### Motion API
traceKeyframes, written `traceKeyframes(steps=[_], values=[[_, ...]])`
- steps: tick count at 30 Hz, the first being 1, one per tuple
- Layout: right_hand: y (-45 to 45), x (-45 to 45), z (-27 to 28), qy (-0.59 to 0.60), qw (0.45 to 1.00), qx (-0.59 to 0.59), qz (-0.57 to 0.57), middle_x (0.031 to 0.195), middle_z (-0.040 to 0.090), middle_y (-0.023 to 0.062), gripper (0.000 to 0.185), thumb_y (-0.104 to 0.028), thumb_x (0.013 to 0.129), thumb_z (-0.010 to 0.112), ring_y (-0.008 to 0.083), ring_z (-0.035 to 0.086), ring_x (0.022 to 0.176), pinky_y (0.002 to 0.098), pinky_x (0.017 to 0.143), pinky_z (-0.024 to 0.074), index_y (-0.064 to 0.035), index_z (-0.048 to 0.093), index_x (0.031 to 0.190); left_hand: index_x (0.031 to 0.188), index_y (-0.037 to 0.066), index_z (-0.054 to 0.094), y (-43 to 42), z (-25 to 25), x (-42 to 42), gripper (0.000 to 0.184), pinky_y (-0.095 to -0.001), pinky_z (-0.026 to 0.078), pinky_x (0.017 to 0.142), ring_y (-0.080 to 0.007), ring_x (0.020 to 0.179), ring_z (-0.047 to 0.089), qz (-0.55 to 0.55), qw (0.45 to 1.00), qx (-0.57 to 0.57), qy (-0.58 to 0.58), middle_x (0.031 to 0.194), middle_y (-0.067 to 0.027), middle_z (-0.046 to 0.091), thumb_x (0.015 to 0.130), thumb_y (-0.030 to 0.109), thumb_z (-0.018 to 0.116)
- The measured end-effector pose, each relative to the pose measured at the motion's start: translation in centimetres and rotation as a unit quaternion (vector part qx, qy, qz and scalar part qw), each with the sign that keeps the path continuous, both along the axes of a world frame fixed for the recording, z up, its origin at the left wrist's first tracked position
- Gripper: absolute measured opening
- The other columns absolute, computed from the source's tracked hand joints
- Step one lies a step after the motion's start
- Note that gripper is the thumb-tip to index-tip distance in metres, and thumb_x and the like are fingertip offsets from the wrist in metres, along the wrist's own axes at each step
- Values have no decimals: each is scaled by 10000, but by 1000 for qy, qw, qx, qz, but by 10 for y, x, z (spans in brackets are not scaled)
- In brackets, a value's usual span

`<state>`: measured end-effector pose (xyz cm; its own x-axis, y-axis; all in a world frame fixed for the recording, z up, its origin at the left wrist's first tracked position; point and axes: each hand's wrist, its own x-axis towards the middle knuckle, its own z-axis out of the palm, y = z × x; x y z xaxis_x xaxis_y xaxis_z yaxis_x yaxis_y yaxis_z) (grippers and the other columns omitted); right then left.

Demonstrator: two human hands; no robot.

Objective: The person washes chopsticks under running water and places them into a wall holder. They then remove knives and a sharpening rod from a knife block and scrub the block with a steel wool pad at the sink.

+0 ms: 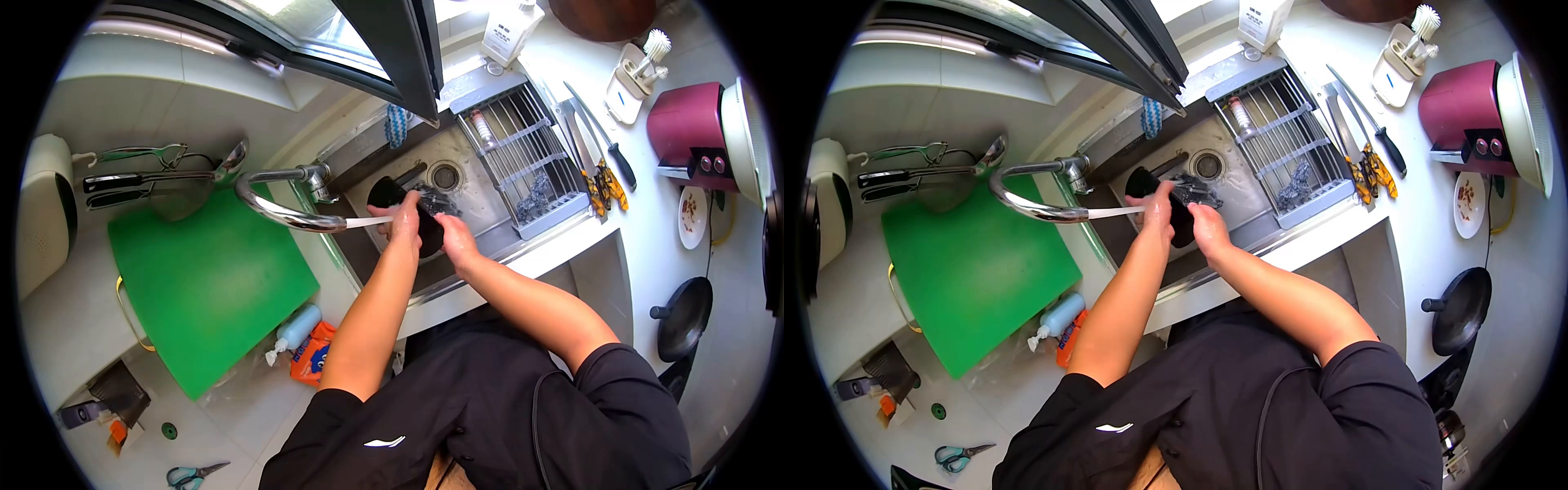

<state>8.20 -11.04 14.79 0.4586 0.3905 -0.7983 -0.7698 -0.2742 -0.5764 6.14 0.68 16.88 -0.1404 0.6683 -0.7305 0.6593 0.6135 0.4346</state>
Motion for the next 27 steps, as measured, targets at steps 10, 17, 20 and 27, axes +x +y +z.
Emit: traceKeyframes(steps=[10, 17, 20, 27], values=[[5, 9, -2, -8, 999, 7, 37, 1224, 674, 56, 424, -381, 1043, 564, 171, 611, 1078, 324, 885, 474, -85, 616, 1342, 1683, 128, -73, 5, -4, -72, 1436, -582, 330, 1210, -566, 1462, 287, -405, 884, 228, -45, 1604, -400, 233, 670, 398, 908], [44, 5, -7, 50, 997, 17, -53, 1238, 671, 91, 468, -324, 1057, 556, 206, 621, 1168, 370, 946, 491, -50, 544, 1435, 1668, 223, 117, 0, 9, -109, 1345, -598, 406, 1142, -594, 1365, 358, -493, 817, 295, -47, 1468, -378, 286, 607, 377, 929], [61, 8, 18, 113, 992, 48, -20, 1070, 665, 144, 333, -137, 983, 658, 221, 673, 928, 343, 793, 545, 35, 585, 1258, 1664, 257, 136, -2, 18, -120, 1374, -604, 414, 1124, -567, 1330, 390, -526, 796, 299, -14, 1463, -358, 282, 550, 296, 940], [129, -13, -77, 244, 965, -27, -94, 805, 563, 107, 108, -55, 993, 572, 214, 556, 614, 410, 576, 530, 9, 583, 906, 1662, 268, 119, 6, 9, -154, 1370, -613, 424, 1115, -579, 1381, 350, -546, 747, 378, -33, 1482, -387, 257, 560, 284, 933]])
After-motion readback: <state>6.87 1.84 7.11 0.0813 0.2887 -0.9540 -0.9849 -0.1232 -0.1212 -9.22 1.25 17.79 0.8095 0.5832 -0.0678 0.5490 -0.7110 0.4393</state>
